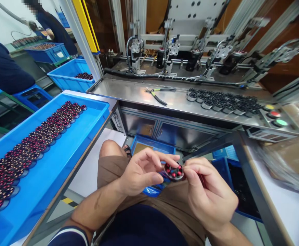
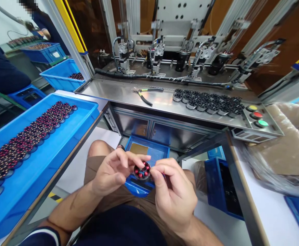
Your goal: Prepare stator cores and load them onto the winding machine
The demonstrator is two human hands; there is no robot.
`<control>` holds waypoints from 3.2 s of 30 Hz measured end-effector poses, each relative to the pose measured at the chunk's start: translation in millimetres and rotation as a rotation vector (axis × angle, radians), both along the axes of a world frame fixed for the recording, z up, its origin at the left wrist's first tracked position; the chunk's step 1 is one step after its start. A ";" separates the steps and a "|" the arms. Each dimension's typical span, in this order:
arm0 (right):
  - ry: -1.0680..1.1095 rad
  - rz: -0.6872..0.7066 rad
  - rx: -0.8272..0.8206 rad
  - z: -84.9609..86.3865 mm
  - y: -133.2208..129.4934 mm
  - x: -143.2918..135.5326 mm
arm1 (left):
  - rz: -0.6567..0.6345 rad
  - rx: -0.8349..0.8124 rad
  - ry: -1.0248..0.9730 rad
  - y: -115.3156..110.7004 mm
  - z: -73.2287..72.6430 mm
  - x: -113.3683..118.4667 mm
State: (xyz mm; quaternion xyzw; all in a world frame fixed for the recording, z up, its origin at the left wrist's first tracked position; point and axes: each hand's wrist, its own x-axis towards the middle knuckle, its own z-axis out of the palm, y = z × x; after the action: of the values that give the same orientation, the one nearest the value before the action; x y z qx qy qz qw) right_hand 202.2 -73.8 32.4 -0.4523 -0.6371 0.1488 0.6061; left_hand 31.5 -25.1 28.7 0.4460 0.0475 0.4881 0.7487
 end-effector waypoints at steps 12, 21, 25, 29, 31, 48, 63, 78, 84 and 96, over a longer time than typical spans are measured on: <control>-0.197 0.002 0.070 4.6 -3.9 9.1 | -0.153 -0.167 0.242 -5.9 -7.9 3.5; 0.349 0.151 -0.332 -16.6 0.5 -3.5 | 0.586 0.599 0.572 -3.1 -5.8 1.1; 0.538 0.230 -0.441 -24.7 3.4 -3.6 | 0.660 0.644 0.656 -5.4 -2.9 -0.7; 0.558 0.222 -0.448 -25.5 4.4 -4.7 | 0.657 0.655 0.652 -5.8 -3.3 -1.0; 0.518 0.215 -0.435 -24.4 3.8 -4.5 | 0.614 0.621 0.631 -5.0 -3.6 -1.3; -0.285 0.228 -0.051 -6.1 -8.2 35.6 | -0.412 -0.386 0.330 -0.6 -7.8 1.7; -0.186 0.350 0.028 9.0 7.1 42.1 | -0.169 -0.409 0.326 -5.8 2.8 6.5; -0.163 0.184 -0.010 26.4 -3.9 29.4 | 0.040 -0.178 0.026 -0.7 4.3 8.8; -0.250 0.335 0.035 36.8 -1.0 34.9 | -0.601 -0.322 0.214 4.7 -12.1 14.0; -0.146 0.205 -0.086 36.1 -7.3 29.9 | -0.093 -0.276 -0.045 2.6 5.5 11.4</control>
State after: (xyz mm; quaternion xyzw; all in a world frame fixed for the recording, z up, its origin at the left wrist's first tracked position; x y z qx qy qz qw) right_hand 232.1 -81.1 68.6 -0.4199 -0.7154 0.2039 0.5199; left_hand 43.0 -22.5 34.2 0.3296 0.0768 0.4515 0.8256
